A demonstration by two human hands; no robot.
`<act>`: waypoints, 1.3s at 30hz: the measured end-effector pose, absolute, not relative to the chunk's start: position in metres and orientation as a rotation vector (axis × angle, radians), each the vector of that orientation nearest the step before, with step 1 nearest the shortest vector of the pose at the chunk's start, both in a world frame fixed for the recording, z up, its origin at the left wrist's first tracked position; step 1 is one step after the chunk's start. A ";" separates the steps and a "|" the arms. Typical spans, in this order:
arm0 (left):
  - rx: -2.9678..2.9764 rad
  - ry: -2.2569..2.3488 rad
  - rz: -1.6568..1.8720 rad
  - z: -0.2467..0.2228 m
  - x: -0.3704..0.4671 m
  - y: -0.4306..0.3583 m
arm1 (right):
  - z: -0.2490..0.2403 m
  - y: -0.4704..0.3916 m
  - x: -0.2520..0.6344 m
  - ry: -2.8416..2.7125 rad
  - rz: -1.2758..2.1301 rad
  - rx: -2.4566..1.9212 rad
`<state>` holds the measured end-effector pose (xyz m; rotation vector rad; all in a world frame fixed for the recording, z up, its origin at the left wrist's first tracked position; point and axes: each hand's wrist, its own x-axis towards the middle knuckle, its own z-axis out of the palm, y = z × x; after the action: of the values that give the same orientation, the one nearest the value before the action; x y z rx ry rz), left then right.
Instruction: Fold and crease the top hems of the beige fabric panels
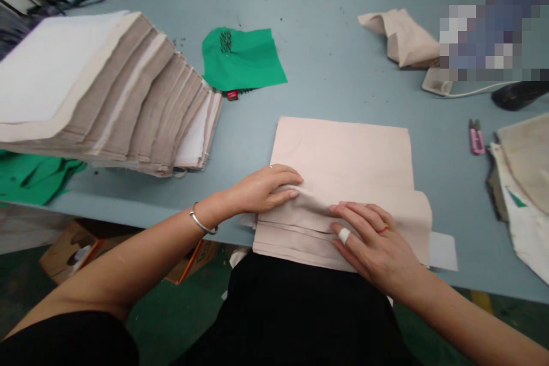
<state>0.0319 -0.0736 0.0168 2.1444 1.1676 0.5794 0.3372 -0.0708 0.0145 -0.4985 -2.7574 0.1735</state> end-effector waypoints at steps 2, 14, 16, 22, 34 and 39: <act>2.132 1.168 0.600 0.016 0.033 -0.071 | 0.013 -0.071 0.333 -2.797 0.150 -0.521; 1.807 1.286 0.690 0.022 0.026 -0.070 | 0.030 -0.080 0.331 -2.877 0.308 -0.590; 1.802 1.303 0.714 0.021 0.026 -0.069 | 0.021 -0.085 0.328 -2.891 0.170 -0.589; 1.734 1.399 0.754 0.020 0.020 -0.067 | 0.013 -0.080 0.327 -2.884 0.136 -0.540; 1.726 1.506 0.813 0.024 0.013 -0.060 | 0.058 -0.085 0.331 -2.828 0.860 -0.428; 2.029 1.369 0.678 0.028 0.027 -0.067 | 0.061 -0.074 0.328 -2.931 0.881 -0.404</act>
<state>0.0269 -0.0674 0.0277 2.0290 1.3693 0.6781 0.3279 -0.0743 0.0611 -0.4045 -2.9309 0.8807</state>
